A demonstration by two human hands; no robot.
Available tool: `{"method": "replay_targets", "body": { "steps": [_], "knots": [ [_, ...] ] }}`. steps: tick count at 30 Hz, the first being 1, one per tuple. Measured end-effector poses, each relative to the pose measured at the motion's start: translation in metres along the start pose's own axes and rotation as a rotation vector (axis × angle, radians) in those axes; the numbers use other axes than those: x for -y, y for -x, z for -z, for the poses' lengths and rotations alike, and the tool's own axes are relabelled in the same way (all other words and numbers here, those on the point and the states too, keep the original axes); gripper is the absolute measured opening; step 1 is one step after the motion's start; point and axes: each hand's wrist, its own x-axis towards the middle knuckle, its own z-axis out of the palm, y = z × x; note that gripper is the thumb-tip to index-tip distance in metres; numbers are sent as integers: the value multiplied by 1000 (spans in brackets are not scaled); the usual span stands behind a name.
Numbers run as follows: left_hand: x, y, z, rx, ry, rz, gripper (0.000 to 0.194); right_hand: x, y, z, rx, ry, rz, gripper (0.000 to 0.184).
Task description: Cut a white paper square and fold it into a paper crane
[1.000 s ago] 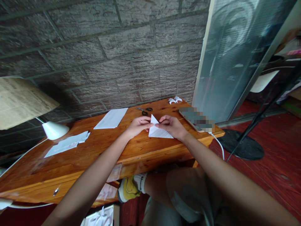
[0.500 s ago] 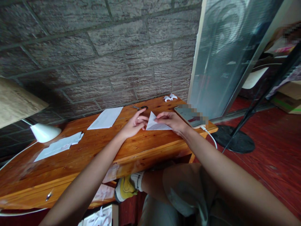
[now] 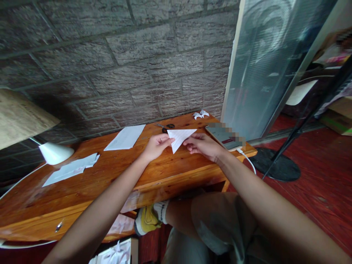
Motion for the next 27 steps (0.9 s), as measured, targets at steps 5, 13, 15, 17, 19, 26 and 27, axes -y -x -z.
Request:
{"method": "replay_targets", "body": {
  "steps": [5, 13, 15, 17, 19, 26, 27],
  "knots": [
    [-2, 1, -1, 24, 62, 76, 36, -4, -2, 8, 74, 114, 70, 19],
    [8, -2, 1, -74, 223, 154, 38, -20, -11, -4, -48, 233, 213, 27],
    [10, -3, 2, -121, 222, 139, 37, -24, -12, -7, -37, 277, 225, 28],
    [11, -3, 3, -149, 201, 127, 36, -28, -13, -9, -56, 312, 237, 30],
    [10, -3, 3, -160, 194, 123, 36, -31, -14, -11, -90, 336, 256, 30],
    [7, -1, 2, 4, 215, 205, 40, -31, -16, -12, -202, 244, 350, 37],
    [6, 0, 2, 30, 213, 219, 40, -30, -16, -12, -219, 233, 363, 38]
  ]
}}
